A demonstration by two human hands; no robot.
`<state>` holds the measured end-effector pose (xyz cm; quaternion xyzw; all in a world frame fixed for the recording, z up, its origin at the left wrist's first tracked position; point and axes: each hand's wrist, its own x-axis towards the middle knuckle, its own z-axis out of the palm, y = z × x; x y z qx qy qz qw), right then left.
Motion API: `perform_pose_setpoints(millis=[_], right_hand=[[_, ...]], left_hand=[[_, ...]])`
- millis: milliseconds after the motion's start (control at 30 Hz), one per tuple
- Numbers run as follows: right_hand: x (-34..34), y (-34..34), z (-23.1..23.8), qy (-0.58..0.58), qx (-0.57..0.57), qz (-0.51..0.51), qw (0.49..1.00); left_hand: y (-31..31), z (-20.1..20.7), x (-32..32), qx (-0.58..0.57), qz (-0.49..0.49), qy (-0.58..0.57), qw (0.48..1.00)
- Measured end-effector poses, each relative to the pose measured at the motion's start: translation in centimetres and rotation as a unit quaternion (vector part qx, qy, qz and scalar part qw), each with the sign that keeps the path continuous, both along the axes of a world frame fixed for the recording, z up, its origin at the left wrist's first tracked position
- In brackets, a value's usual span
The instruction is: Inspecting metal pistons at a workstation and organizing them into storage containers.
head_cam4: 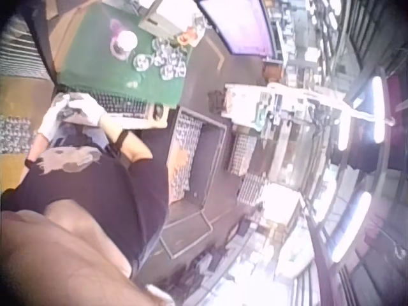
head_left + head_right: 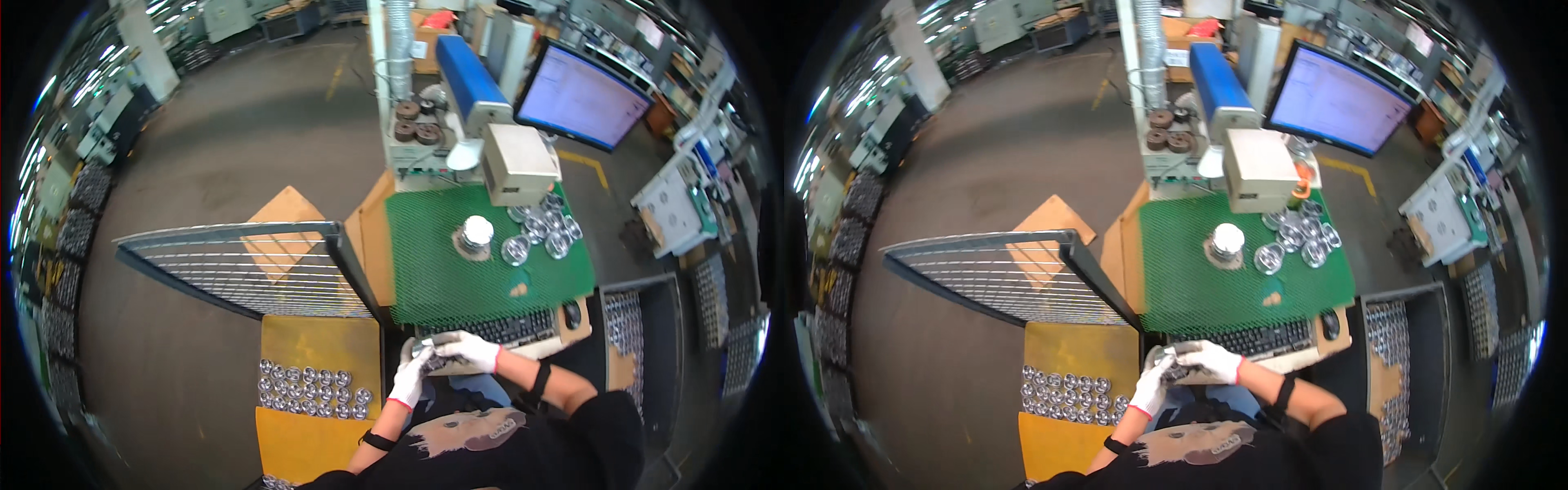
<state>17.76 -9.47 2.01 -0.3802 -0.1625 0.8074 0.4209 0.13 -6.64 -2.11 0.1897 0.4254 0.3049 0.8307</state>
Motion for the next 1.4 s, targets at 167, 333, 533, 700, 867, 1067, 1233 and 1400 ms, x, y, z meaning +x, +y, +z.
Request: perform_pose_setpoints(millis=[167,333,533,700,867,1067,1233,1400], right_hand=[[2.4,8.9,1.4,-0.549,0.256,0.191,0.773],[6.1,19.6,-2.5,-0.785,0.393,0.114,0.465],[9.3,25.9,-5.1,-0.864,0.282,-0.033,0.416],[6.3,17.0,-3.6,-0.798,0.428,-0.052,0.421],[11.0,2.2,-4.5,-0.667,0.483,0.1,0.558],[25.3,2.0,-0.5,-0.849,0.345,-0.002,0.402],[26.7,2.0,-3.3,-0.867,0.297,0.118,0.382],[25.2,-2.9,-4.2,-0.907,0.153,-0.086,0.383]], left_hand=[[-0.5,-1.3,-4.8,0.035,0.036,0.109,0.993],[-4.0,-1.6,-8.9,-0.028,0.143,0.161,0.976],[-4.9,-2.0,-8.4,-0.076,0.168,0.241,0.953],[-2.5,-2.8,-5.2,-0.029,0.075,0.241,0.967],[2.4,-1.2,-0.4,0.036,-0.102,0.221,0.969],[5.3,-2.5,4.6,0.181,-0.243,0.211,0.93],[5.4,1.3,8.2,0.331,-0.301,0.187,0.875],[3.7,1.4,3.4,0.304,-0.246,0.244,0.888]])
